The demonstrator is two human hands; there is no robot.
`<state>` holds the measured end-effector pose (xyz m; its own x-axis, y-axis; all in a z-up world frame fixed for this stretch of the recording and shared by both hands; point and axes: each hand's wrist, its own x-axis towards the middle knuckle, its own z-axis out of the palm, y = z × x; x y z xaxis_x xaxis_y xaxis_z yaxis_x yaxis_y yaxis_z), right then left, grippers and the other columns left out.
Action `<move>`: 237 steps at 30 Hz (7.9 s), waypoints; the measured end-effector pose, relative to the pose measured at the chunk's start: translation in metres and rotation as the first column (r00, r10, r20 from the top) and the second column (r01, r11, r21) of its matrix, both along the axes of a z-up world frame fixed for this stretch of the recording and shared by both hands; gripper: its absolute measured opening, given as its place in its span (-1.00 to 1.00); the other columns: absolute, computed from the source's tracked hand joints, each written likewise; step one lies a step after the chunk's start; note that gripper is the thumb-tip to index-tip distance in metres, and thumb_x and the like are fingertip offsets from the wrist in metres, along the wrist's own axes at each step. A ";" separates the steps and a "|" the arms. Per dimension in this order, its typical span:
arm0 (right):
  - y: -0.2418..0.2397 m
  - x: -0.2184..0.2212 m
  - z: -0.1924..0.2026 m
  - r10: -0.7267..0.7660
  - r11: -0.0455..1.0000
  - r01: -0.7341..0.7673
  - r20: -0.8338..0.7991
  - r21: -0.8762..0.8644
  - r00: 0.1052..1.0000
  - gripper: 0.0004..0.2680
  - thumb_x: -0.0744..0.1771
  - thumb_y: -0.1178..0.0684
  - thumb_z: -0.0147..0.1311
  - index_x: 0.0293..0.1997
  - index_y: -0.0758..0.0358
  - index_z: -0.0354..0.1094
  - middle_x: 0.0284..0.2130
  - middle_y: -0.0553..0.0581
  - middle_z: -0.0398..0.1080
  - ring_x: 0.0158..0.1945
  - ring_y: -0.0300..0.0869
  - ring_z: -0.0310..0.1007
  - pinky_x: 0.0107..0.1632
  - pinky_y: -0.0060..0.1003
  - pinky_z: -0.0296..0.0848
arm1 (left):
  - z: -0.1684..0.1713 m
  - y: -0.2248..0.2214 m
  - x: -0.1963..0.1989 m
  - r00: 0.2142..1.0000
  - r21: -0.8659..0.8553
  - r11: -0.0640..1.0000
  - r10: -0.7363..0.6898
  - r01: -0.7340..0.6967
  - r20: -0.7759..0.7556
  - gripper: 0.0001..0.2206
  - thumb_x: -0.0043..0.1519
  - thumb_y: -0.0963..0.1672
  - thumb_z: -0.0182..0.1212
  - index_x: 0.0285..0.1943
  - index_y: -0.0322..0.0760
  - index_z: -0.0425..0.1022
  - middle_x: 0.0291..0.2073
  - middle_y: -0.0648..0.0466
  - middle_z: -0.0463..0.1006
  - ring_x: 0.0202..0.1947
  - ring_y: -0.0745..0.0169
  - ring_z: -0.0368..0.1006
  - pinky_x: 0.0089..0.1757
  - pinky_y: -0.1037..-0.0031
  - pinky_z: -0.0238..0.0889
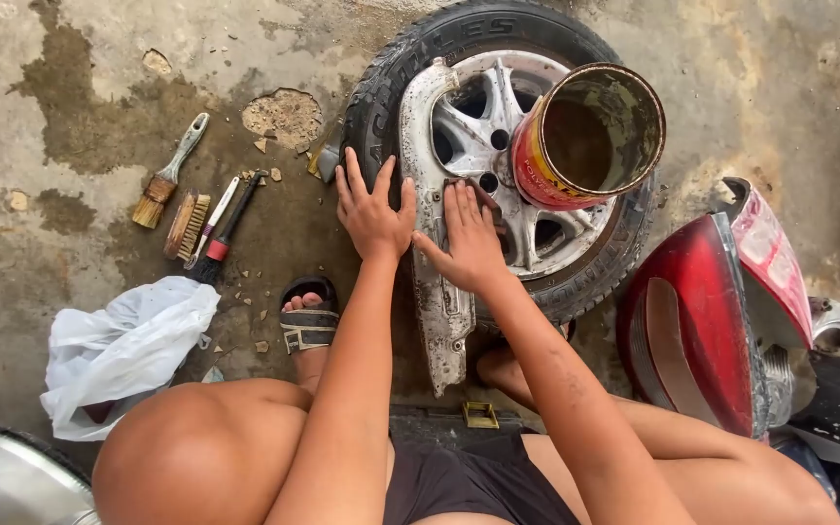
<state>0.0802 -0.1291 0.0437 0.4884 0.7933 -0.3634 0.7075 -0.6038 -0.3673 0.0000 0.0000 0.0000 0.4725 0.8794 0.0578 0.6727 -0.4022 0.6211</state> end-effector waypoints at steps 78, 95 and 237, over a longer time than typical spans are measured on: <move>0.033 -0.057 -0.069 0.045 0.938 0.119 0.458 -0.325 0.888 -0.33 0.20 0.04 0.15 0.41 0.71 -0.01 0.29 0.63 0.21 0.34 0.27 0.29 0.26 0.12 0.30 | -0.012 0.041 -0.025 0.936 -0.551 0.764 -0.208 0.336 0.283 -0.47 0.45 0.17 -0.60 0.57 0.35 0.09 0.62 0.21 -0.47 0.58 -0.07 -0.61 0.40 -0.12 -0.50; 0.035 -0.051 -0.055 0.046 0.967 0.128 0.642 -0.221 0.766 -0.58 0.32 0.13 -0.03 0.31 0.58 0.20 0.20 0.51 0.37 0.25 0.16 0.45 0.15 0.09 0.43 | -0.014 0.035 -0.027 0.925 -0.505 0.779 -0.267 0.372 0.270 -0.48 0.44 0.20 -0.52 0.58 0.37 0.05 0.60 0.21 -0.59 0.56 -0.08 -0.72 0.39 -0.11 -0.56; 0.001 -0.042 0.001 -0.260 0.962 0.269 0.154 -0.041 0.953 -0.43 0.44 -0.41 -0.34 0.55 0.20 -0.05 0.52 0.27 -0.03 0.58 0.13 -0.13 0.46 0.34 -0.09 | -0.037 0.011 -0.029 0.949 -0.090 0.977 -0.164 0.195 0.269 -0.56 0.26 0.14 0.15 0.34 0.28 0.41 0.57 -0.03 -0.07 0.49 -0.45 -0.11 0.14 -0.36 0.10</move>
